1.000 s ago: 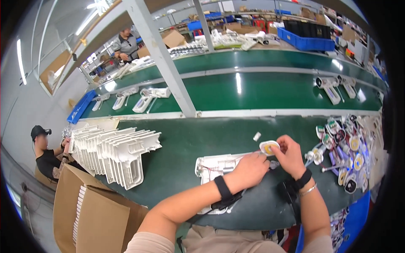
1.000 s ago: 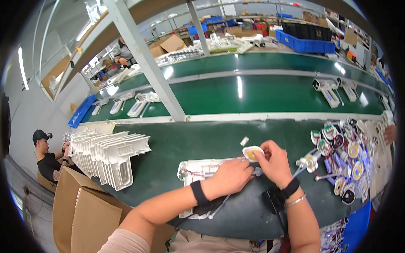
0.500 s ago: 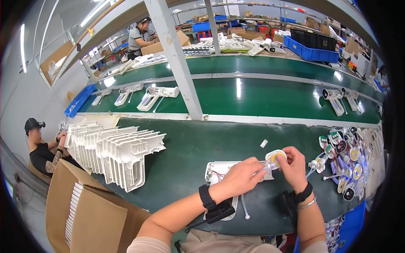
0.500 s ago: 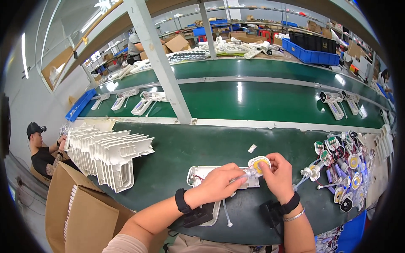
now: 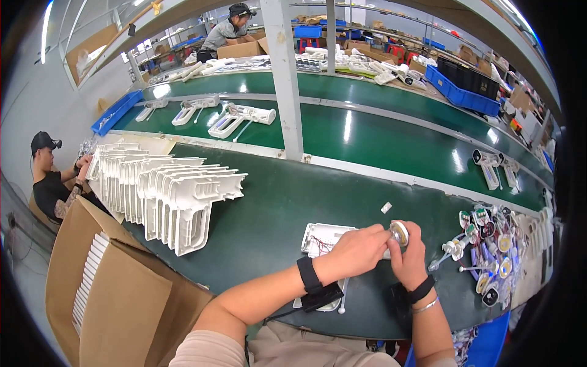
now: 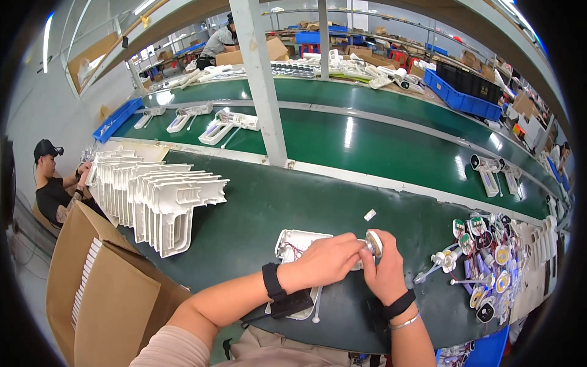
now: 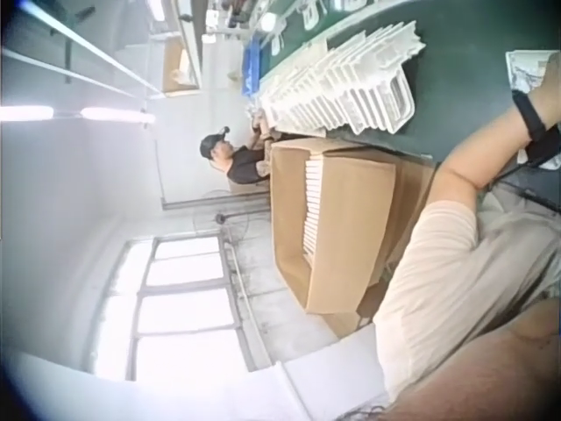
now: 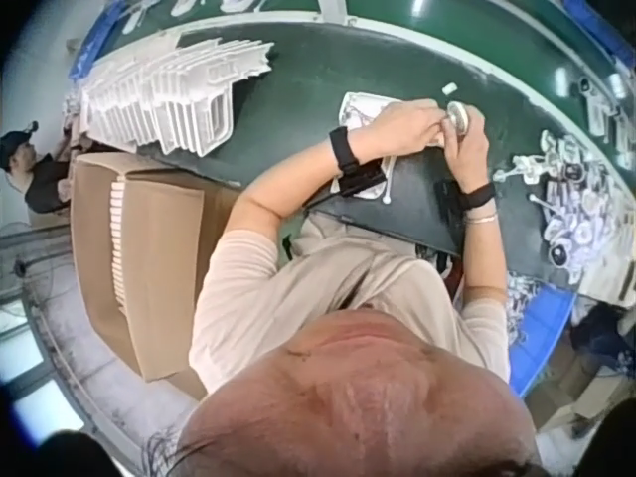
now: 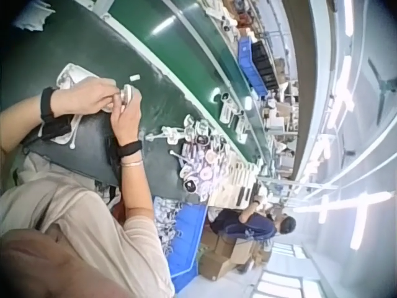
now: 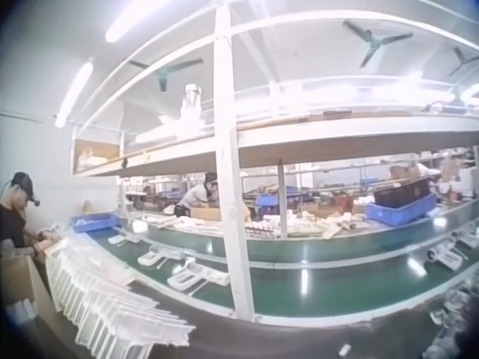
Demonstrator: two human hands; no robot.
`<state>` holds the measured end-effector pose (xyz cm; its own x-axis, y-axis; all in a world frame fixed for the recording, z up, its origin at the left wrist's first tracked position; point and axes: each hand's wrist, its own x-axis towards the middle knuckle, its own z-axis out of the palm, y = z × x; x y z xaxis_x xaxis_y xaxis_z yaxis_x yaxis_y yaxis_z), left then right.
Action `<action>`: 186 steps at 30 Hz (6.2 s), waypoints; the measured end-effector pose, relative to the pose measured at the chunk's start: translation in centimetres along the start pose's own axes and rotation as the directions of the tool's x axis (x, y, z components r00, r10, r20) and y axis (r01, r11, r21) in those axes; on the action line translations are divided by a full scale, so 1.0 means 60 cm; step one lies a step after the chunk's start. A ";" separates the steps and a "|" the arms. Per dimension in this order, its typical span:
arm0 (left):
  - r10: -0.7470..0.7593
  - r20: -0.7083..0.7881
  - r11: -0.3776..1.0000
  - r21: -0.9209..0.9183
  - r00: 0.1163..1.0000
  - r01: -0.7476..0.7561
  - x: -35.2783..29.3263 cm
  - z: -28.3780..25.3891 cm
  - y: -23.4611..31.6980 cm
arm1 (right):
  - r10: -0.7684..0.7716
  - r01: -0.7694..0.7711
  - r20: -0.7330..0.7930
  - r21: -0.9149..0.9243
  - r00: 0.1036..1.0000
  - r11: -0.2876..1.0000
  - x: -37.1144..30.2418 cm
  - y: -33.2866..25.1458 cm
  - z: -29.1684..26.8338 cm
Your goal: The recorder is assembling electronic components into white plastic housings on a factory production line.
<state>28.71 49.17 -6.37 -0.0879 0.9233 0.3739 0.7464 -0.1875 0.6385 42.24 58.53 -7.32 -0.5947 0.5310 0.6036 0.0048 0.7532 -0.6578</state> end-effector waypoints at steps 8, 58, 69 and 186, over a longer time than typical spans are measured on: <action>0.157 -0.052 0.977 0.151 0.986 -0.148 -0.020 -0.026 -0.014 | 0.066 -0.031 0.212 -0.164 0.975 0.986 0.023 0.004 -0.016; 0.029 -0.002 0.857 0.515 1.000 -0.024 -0.098 -0.046 -0.092 | -0.183 0.361 0.470 -0.323 0.863 0.875 0.002 0.003 0.014; 0.147 0.067 0.787 0.597 0.987 -0.157 -0.035 -0.054 -0.039 | -0.008 0.063 0.391 -0.129 0.920 0.990 0.016 0.044 -0.008; -0.402 -0.106 0.765 0.507 0.909 0.398 -0.176 0.018 0.074 | -0.205 0.240 0.251 -0.117 0.946 0.964 -0.038 0.043 -0.004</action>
<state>33.68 38.96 -8.20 -0.4505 0.8793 0.1545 0.8701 0.3938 0.2964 43.79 59.35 -10.28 -0.7655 0.2500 0.5929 -0.0440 0.8989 -0.4359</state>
